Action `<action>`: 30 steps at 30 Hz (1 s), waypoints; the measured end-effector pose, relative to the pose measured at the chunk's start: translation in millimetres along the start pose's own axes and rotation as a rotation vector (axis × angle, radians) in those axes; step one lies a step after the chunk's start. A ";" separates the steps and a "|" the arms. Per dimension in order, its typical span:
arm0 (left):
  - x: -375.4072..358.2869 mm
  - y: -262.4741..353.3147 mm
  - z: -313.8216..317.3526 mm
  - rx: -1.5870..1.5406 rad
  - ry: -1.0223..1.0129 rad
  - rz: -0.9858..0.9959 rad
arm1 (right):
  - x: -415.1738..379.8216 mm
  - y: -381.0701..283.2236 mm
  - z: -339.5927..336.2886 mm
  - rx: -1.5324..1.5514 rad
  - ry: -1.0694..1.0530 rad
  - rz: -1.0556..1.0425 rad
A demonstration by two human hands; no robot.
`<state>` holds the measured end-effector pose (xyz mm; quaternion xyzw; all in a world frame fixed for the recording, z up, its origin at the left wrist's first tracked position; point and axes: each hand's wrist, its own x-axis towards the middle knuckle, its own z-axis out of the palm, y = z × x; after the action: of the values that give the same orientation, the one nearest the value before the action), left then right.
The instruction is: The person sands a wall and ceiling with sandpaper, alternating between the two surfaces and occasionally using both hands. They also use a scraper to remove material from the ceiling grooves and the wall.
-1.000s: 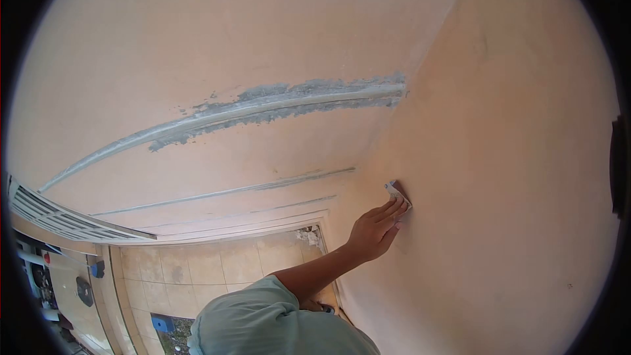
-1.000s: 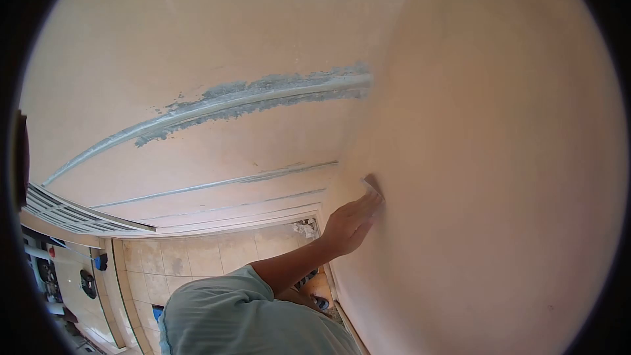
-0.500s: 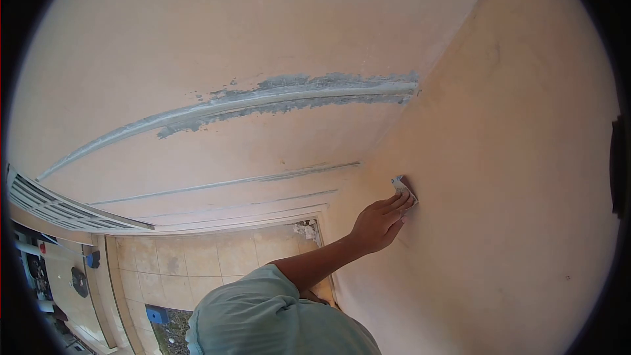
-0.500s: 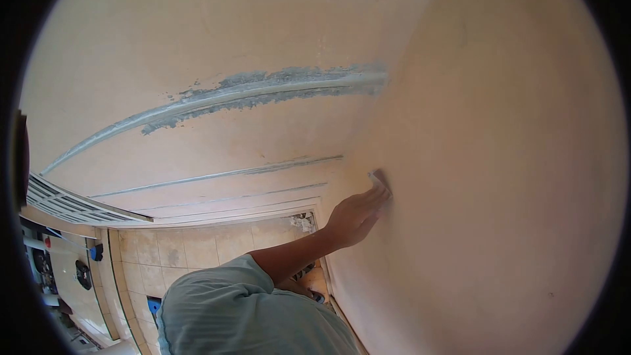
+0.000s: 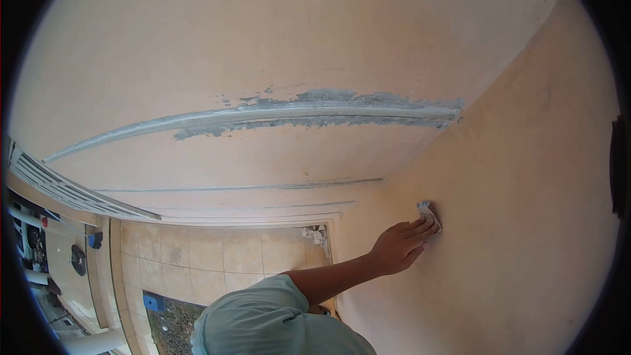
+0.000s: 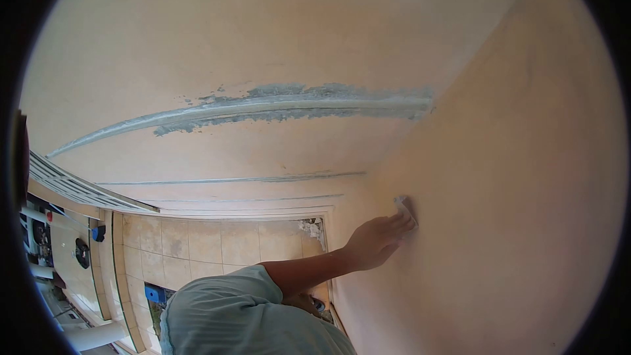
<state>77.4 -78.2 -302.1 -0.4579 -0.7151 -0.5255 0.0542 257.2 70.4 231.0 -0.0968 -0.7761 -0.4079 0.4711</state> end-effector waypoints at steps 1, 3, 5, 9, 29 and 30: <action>0.5 1.3 -1.1 -0.002 -0.055 -0.039 | 1.7 -2.1 3.4 -0.002 0.008 -0.005; 0.5 -0.2 0.4 -0.003 -0.109 -0.076 | 3.6 -4.7 8.3 -0.010 0.019 -0.013; -0.7 -1.5 4.5 0.027 -0.120 -0.064 | 5.0 -4.9 10.3 -0.022 0.020 -0.023; -0.6 1.0 5.1 0.033 -0.109 -0.078 | 4.7 -0.5 9.1 -0.046 0.019 -0.037; -1.0 -2.7 3.7 0.040 -0.011 0.024 | 23.4 -7.6 0.1 -0.105 0.089 -0.109; -0.5 -2.7 3.6 0.041 -0.008 0.023 | 24.9 -9.5 2.2 -0.109 0.091 -0.114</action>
<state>77.2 -75.7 -305.9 -0.4667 -0.7206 -0.5083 0.0668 237.3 60.1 245.6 -0.0593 -0.7348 -0.4795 0.4761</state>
